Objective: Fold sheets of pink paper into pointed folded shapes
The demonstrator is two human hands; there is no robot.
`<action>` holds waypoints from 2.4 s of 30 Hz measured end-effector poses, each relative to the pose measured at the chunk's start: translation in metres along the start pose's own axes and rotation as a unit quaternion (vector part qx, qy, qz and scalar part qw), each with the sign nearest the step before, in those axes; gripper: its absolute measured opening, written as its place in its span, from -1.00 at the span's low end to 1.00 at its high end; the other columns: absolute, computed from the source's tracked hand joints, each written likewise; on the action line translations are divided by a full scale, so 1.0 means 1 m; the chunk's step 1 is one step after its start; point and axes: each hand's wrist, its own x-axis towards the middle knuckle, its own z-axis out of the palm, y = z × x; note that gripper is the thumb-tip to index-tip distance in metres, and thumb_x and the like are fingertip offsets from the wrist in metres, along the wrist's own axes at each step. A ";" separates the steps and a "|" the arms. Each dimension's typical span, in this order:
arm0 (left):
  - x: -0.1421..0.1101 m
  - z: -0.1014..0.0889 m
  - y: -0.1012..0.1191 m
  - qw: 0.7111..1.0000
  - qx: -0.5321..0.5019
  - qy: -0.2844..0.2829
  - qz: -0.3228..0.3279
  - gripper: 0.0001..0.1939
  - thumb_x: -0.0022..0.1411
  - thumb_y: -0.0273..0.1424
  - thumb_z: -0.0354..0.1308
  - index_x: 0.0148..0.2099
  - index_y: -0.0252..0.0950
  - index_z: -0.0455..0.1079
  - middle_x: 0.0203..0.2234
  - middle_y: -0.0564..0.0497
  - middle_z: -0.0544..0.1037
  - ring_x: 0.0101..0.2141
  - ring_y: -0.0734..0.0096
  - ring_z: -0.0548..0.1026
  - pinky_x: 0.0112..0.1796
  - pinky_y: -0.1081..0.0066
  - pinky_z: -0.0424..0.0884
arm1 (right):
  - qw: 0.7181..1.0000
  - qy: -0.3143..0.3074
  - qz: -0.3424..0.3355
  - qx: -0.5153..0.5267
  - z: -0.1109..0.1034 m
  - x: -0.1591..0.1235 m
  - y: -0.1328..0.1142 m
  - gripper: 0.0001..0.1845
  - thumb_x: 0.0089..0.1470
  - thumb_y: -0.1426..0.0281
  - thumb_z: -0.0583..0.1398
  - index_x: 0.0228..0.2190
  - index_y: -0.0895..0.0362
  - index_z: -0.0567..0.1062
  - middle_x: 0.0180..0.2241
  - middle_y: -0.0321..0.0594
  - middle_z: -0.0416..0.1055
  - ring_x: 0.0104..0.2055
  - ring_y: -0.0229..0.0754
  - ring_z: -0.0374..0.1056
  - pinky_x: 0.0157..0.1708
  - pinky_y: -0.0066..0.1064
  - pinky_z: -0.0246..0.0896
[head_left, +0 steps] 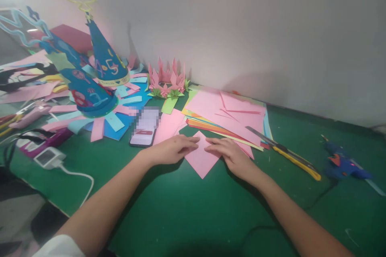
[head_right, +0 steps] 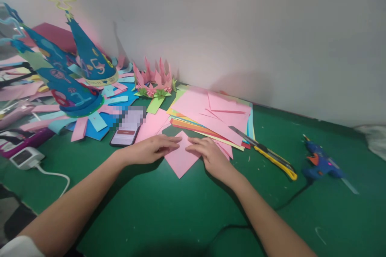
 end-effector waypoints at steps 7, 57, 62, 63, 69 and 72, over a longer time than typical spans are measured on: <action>-0.002 0.004 0.001 0.998 0.059 0.023 0.013 -0.38 0.00 -0.18 0.31 0.10 -0.22 0.30 0.17 -0.11 0.26 0.11 0.13 0.27 0.06 0.18 0.20 | 1.000 -0.013 0.015 0.000 -0.004 -0.003 -0.009 -0.58 0.06 0.20 0.21 -0.01 -0.08 0.41 0.13 -0.18 0.25 0.11 0.02 0.16 0.06 0.02 0.09; 0.007 0.013 0.014 0.952 0.163 0.061 -0.253 -0.89 0.27 -0.39 0.02 -0.21 -0.32 0.30 -0.37 -0.08 0.52 -0.31 0.23 0.49 -0.37 0.38 0.28 | 0.989 0.075 0.120 -0.032 0.002 0.005 -0.012 -0.78 0.16 0.31 0.06 -0.19 0.09 0.41 -0.50 -0.28 0.42 -0.43 -0.14 0.35 -0.43 -0.34 0.18; 0.006 0.014 0.015 0.948 0.177 0.051 -0.260 -0.88 0.29 -0.37 0.01 -0.20 -0.32 0.29 -0.33 -0.09 0.51 -0.30 0.22 0.49 -0.36 0.38 0.29 | 0.992 0.078 0.083 -0.047 0.005 0.005 -0.010 -0.77 0.19 0.30 0.04 -0.21 0.06 0.46 -0.27 -0.19 0.49 -0.24 -0.09 0.38 -0.25 -0.26 0.23; 0.006 0.014 0.015 0.948 0.179 0.050 -0.259 -0.88 0.30 -0.37 0.00 -0.20 -0.32 0.29 -0.34 -0.09 0.51 -0.30 0.23 0.49 -0.35 0.38 0.29 | 0.992 0.077 0.081 -0.054 0.005 0.005 -0.010 -0.75 0.20 0.30 0.03 -0.21 0.06 0.47 -0.29 -0.19 0.49 -0.25 -0.09 0.37 -0.26 -0.26 0.23; 0.007 0.015 0.017 0.943 0.197 0.049 -0.262 -0.87 0.31 -0.38 -0.03 -0.20 -0.33 0.29 -0.35 -0.10 0.51 -0.31 0.25 0.49 -0.37 0.39 0.29 | 0.988 0.071 0.067 -0.116 0.008 0.005 -0.007 -0.65 0.24 0.26 -0.02 -0.17 0.04 0.53 -0.47 -0.18 0.40 -0.40 -0.13 0.31 -0.41 -0.34 0.19; 0.007 0.015 0.018 0.940 0.201 0.041 -0.272 -0.85 0.31 -0.36 -0.02 -0.18 -0.34 0.30 -0.33 -0.10 0.51 -0.31 0.24 0.49 -0.38 0.40 0.28 | 0.986 0.072 0.066 -0.134 0.009 0.005 -0.005 -0.62 0.25 0.24 -0.03 -0.16 0.04 0.54 -0.51 -0.19 0.34 -0.43 -0.15 0.28 -0.45 -0.38 0.14</action>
